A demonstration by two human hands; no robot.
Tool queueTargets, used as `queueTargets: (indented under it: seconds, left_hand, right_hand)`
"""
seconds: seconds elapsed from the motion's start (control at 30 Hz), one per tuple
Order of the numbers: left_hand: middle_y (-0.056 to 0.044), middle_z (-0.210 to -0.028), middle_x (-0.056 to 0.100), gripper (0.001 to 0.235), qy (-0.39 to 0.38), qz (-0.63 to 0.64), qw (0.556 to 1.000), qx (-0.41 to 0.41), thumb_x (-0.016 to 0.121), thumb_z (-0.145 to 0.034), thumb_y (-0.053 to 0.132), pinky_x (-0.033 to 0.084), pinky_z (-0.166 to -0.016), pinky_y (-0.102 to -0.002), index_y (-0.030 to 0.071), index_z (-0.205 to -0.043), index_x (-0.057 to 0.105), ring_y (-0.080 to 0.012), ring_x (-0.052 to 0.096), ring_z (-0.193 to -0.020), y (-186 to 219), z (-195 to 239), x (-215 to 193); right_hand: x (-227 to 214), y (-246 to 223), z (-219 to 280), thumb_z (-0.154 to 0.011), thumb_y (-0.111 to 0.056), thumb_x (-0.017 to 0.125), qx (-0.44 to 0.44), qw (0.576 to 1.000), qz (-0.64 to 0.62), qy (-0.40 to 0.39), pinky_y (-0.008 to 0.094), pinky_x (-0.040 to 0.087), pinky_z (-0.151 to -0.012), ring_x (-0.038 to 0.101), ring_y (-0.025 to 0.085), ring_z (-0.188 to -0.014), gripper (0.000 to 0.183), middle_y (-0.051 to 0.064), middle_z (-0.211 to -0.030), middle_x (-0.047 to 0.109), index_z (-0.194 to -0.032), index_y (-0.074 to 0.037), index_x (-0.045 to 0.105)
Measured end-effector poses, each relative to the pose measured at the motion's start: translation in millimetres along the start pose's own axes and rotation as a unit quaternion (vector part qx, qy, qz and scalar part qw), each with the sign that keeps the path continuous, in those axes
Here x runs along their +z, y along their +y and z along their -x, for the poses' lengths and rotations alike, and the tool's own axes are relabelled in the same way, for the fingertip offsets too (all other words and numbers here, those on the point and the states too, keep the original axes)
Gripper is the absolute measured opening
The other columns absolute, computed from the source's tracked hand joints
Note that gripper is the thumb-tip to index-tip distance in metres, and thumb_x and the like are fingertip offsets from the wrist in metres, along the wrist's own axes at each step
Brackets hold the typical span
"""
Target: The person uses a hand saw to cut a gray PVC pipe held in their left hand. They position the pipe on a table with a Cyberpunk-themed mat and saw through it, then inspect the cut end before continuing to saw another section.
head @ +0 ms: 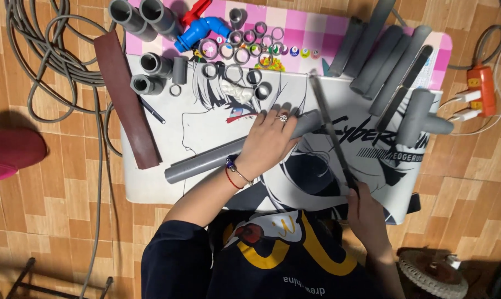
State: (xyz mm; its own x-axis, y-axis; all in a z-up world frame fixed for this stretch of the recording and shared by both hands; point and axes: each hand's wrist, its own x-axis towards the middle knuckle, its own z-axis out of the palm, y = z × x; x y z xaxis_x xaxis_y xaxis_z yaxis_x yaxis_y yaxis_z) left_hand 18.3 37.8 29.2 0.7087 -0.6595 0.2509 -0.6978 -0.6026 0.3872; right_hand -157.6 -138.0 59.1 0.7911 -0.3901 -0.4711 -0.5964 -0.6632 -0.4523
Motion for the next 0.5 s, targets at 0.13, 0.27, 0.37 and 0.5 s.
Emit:
queueTargets:
  seconds: [0.13, 0.27, 0.37, 0.5]
  left_hand:
    - [-0.015, -0.106, 0.051, 0.042, -0.007, 0.028, 1.0, 0.012, 0.067, -0.068, 0.025, 0.038, -0.083, -0.036, 0.003, -0.096, 0.046, -0.0279, 0.048, -0.098, -2, 4, -6]
    - [-0.017, -0.077, 0.059, 0.04, 0.024, 0.02, 0.999, 0.014, 0.071, -0.068, 0.028, 0.043, -0.076, -0.043, 0.004, -0.095, 0.053, -0.031, 0.055, -0.087, -4, 4, -6]
    - [-0.017, -0.075, 0.059, 0.039, 0.028, 0.034, 0.999, 0.011, 0.07, -0.069, 0.03, 0.043, -0.075, -0.044, 0.004, -0.094, 0.054, -0.0313, 0.055, -0.085, -5, 6, -2]
    - [-0.017, -0.073, 0.06, 0.035, 0.019, 0.051, 0.998, 0.017, 0.068, -0.071, 0.029, 0.042, -0.076, -0.045, 0.004, -0.093, 0.056, -0.0317, 0.056, -0.084, -4, 3, -6]
  right_hand:
    - [21, -4, -1, -0.086, -0.016, 0.038, -0.038, 0.999, 0.024, 0.011, 0.037, 0.041, -0.043, 0.056, 0.031, -0.046, 0.023, 0.014, -0.057, 0.056, -0.103, -0.003, 0.046]
    - [32, -4, 0, -0.093, -0.029, 0.025, -0.039, 0.996, 0.077, 0.004, 0.039, 0.042, -0.038, 0.057, 0.043, -0.056, 0.038, 0.024, -0.058, 0.055, -0.11, -0.001, 0.044]
    - [32, -8, 7, -0.094, -0.029, 0.025, -0.044, 0.992, 0.115, 0.006, 0.037, 0.042, -0.036, 0.057, 0.041, -0.053, 0.036, 0.021, -0.055, 0.054, -0.11, -0.003, 0.043]
    - [35, -8, 7, -0.094, -0.027, 0.024, -0.034, 0.988, 0.15, 0.011, 0.034, 0.041, -0.035, 0.058, 0.036, -0.049, 0.035, 0.017, -0.052, 0.055, -0.108, -0.002, 0.043]
